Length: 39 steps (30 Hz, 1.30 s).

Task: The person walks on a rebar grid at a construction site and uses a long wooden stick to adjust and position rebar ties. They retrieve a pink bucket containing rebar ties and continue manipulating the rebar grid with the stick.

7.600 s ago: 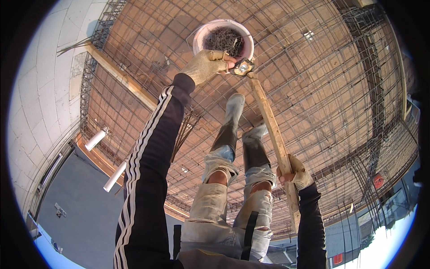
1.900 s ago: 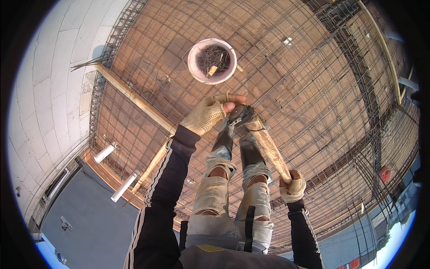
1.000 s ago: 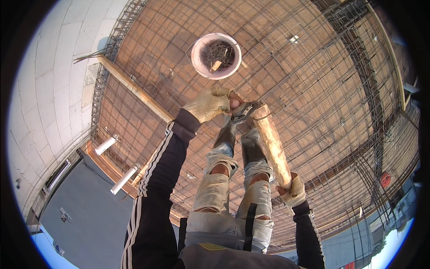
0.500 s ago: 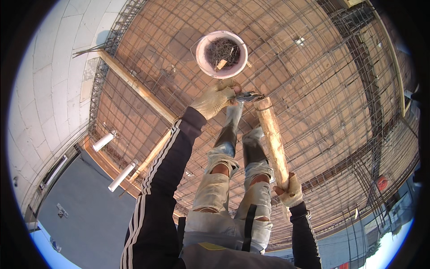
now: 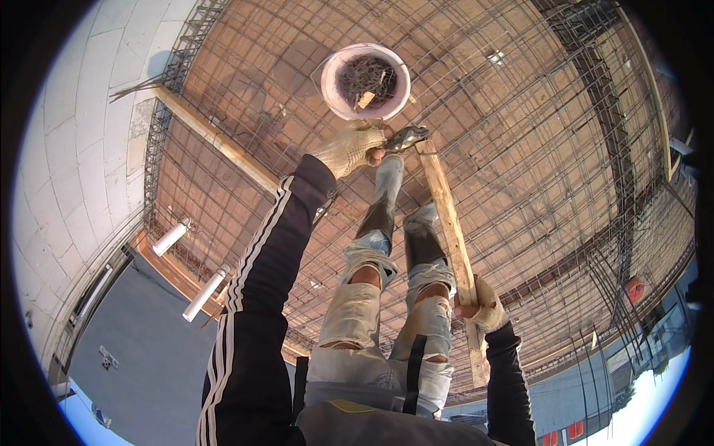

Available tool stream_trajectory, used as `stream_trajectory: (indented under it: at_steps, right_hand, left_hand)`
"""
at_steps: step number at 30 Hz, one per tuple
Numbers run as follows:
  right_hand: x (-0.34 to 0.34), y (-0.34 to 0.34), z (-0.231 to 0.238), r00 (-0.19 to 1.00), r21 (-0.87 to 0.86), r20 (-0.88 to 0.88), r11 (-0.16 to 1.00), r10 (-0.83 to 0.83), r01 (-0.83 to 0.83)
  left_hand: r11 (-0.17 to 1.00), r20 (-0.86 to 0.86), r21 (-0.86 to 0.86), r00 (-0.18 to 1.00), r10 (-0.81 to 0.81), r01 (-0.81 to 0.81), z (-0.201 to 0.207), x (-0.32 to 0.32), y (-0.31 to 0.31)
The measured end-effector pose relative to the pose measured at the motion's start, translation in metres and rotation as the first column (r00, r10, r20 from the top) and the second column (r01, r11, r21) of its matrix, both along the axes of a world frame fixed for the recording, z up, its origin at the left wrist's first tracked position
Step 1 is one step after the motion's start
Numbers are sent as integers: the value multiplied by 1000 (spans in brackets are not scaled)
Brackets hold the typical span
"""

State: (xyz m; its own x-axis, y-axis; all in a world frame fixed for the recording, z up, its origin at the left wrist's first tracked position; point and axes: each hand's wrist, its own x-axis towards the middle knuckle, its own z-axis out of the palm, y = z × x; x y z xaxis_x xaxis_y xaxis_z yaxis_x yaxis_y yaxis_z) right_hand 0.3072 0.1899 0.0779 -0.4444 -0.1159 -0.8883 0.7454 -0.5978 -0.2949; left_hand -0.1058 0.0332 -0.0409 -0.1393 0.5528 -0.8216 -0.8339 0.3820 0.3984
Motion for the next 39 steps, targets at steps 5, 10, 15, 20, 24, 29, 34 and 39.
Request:
stream_trajectory:
  at_steps: [5,10,15,20,24,29,34,39]
  right_hand:
    - [-14,12,14,1000,-138,24,990,13,-10]
    - [-13,11,12,997,-179,39,982,72,-64]
    - [-6,3,8,986,-73,50,986,157,-153]
    - [0,-4,4,996,-111,85,993,34,-24]
    - [2,-6,3,995,-83,82,996,50,-43]
    - [0,-7,5,997,-151,73,987,-41,52]
    - [-1,-4,6,999,-193,39,981,-10,17]
    - [3,-1,7,993,-346,22,931,-116,116]
  left_hand:
    - [975,27,71,978,208,-210,-3,-9,-1]
    - [916,45,114,923,383,-386,-18,-12,-5]
    - [870,-162,-41,862,480,-491,-54,-21,-12]
    - [882,-332,-96,850,409,-462,-116,-45,-11]
    - [916,-516,-125,814,269,-382,-139,-54,-8]
    - [945,-689,-237,725,-1,-224,-101,-51,-11]
    - [969,-394,76,886,246,-235,-29,-5,-8]
    - [989,-284,122,952,113,-81,26,28,-5]
